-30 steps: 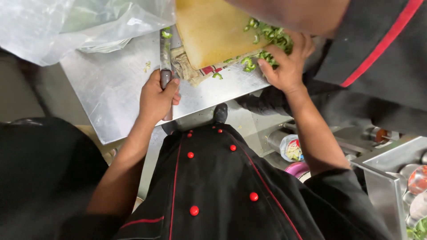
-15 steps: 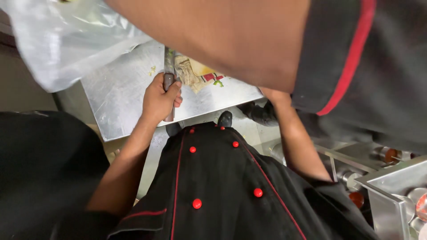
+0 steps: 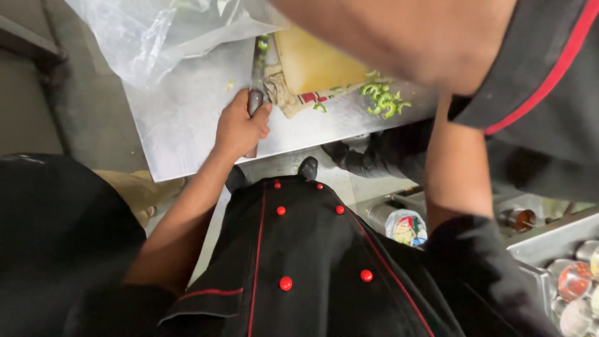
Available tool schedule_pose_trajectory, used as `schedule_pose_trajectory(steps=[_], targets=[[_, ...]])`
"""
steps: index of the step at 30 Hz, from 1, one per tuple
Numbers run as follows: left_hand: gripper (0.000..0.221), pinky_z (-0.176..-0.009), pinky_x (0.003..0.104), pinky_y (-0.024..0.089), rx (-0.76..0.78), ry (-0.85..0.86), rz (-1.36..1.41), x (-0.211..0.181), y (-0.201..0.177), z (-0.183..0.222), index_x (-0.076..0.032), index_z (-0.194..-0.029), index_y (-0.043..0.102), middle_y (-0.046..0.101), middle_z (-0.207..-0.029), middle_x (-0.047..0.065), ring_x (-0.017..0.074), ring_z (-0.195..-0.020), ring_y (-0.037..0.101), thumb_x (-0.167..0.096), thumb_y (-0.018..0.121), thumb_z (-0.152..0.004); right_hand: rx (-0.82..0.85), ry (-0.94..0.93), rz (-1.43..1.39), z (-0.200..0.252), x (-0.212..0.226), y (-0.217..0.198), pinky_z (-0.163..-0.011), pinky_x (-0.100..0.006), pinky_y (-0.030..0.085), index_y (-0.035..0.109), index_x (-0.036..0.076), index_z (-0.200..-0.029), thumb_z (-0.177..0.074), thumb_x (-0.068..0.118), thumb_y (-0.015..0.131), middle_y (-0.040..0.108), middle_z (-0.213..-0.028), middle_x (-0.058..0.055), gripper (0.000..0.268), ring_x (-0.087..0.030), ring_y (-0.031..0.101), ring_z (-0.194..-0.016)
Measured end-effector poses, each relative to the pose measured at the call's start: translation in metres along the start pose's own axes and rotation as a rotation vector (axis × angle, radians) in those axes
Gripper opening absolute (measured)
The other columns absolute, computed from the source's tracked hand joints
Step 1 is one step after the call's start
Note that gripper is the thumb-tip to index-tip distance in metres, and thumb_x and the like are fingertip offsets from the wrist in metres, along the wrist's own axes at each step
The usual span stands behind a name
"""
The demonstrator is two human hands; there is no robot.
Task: The recorder is slicing bitter melon into thin pieces on a cutting board in a professional kitchen environment.
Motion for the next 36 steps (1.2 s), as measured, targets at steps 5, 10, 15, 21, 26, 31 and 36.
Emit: schedule_pose_trajectory(steps=[5,10,15,21,26,31,36], targets=[[0.019,-0.053,0.030,0.058,0.009,-0.003,0.002,0.003,-0.001,-0.004,-0.003,-0.100,0.058,0.069,-0.076,0.006,0.0137,-0.061,0.071,-0.019,0.067,-0.098,0.015,0.155,0.114,0.002,-0.028,-0.007,-0.112,-0.046,0.042,0.057,-0.007,-0.142,-0.110,0.024,0.059,0.061,-0.142,-0.028,0.044,-0.037,0.056,-0.132],[0.022,-0.055,0.034,0.059,-0.004,-0.009,-0.008,-0.003,-0.001,0.000,-0.002,-0.102,0.057,0.070,-0.077,0.009,0.0171,-0.061,0.073,-0.020,0.068,-0.096,-0.048,0.320,0.092,0.031,-0.003,0.010,-0.109,-0.045,0.045,0.061,-0.004,-0.125,-0.108,0.026,0.061,0.063,-0.129,-0.025,0.034,-0.034,0.058,-0.122],[0.044,-0.071,0.051,0.055,-0.310,0.376,-0.416,0.000,-0.004,-0.011,0.007,-0.124,0.057,0.071,-0.098,0.025,0.0426,-0.087,0.068,-0.013,0.073,-0.088,-0.112,0.332,0.238,0.028,0.106,0.044,-0.089,-0.049,0.045,0.064,-0.002,-0.107,-0.096,0.031,0.076,0.063,-0.105,-0.021,0.037,-0.038,0.056,-0.099],[0.042,-0.103,0.049,0.050,-0.381,0.467,-0.911,0.006,-0.015,-0.016,0.000,-0.120,0.057,0.067,-0.115,0.023,0.0428,-0.112,0.062,-0.016,0.073,-0.085,-0.084,0.374,0.452,0.039,0.160,0.070,-0.098,-0.055,0.039,0.057,-0.002,-0.117,-0.096,0.025,0.069,0.058,-0.118,-0.023,0.036,-0.044,0.051,-0.112],[0.066,-0.084,0.053,0.045,-0.419,0.414,-0.825,-0.026,-0.036,0.001,0.017,-0.131,0.055,0.060,-0.109,0.032,0.0480,-0.096,0.055,-0.019,0.076,-0.080,-0.142,0.173,0.364,0.044,0.156,0.051,-0.107,-0.060,0.033,0.056,-0.008,-0.131,-0.100,0.019,0.069,0.054,-0.134,-0.034,0.043,-0.053,0.045,-0.125],[0.042,-0.093,0.051,0.045,-0.302,0.672,-0.795,-0.050,-0.001,0.036,0.006,-0.121,0.064,0.063,-0.110,0.025,0.0432,-0.105,0.057,-0.016,0.073,-0.087,-0.061,0.340,0.085,0.053,0.062,0.060,-0.104,-0.054,0.047,0.068,-0.003,-0.122,-0.100,0.015,0.059,0.070,-0.122,-0.025,0.029,-0.044,0.064,-0.117],[0.032,-0.101,0.047,0.046,0.087,0.594,-0.609,-0.023,0.085,0.032,0.004,-0.117,0.065,0.065,-0.117,0.025,0.0413,-0.112,0.059,-0.014,0.068,-0.090,-0.058,0.290,0.198,0.045,0.091,0.075,-0.096,-0.057,0.046,0.070,-0.004,-0.114,-0.093,0.017,0.066,0.070,-0.115,-0.027,0.029,-0.047,0.063,-0.109]])
Point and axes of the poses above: each hand's wrist, its own z-axis away from the middle knuckle, its own y-axis out of the palm, x = y × z, the point moved 4 cm from there along -z, towards the middle knuckle
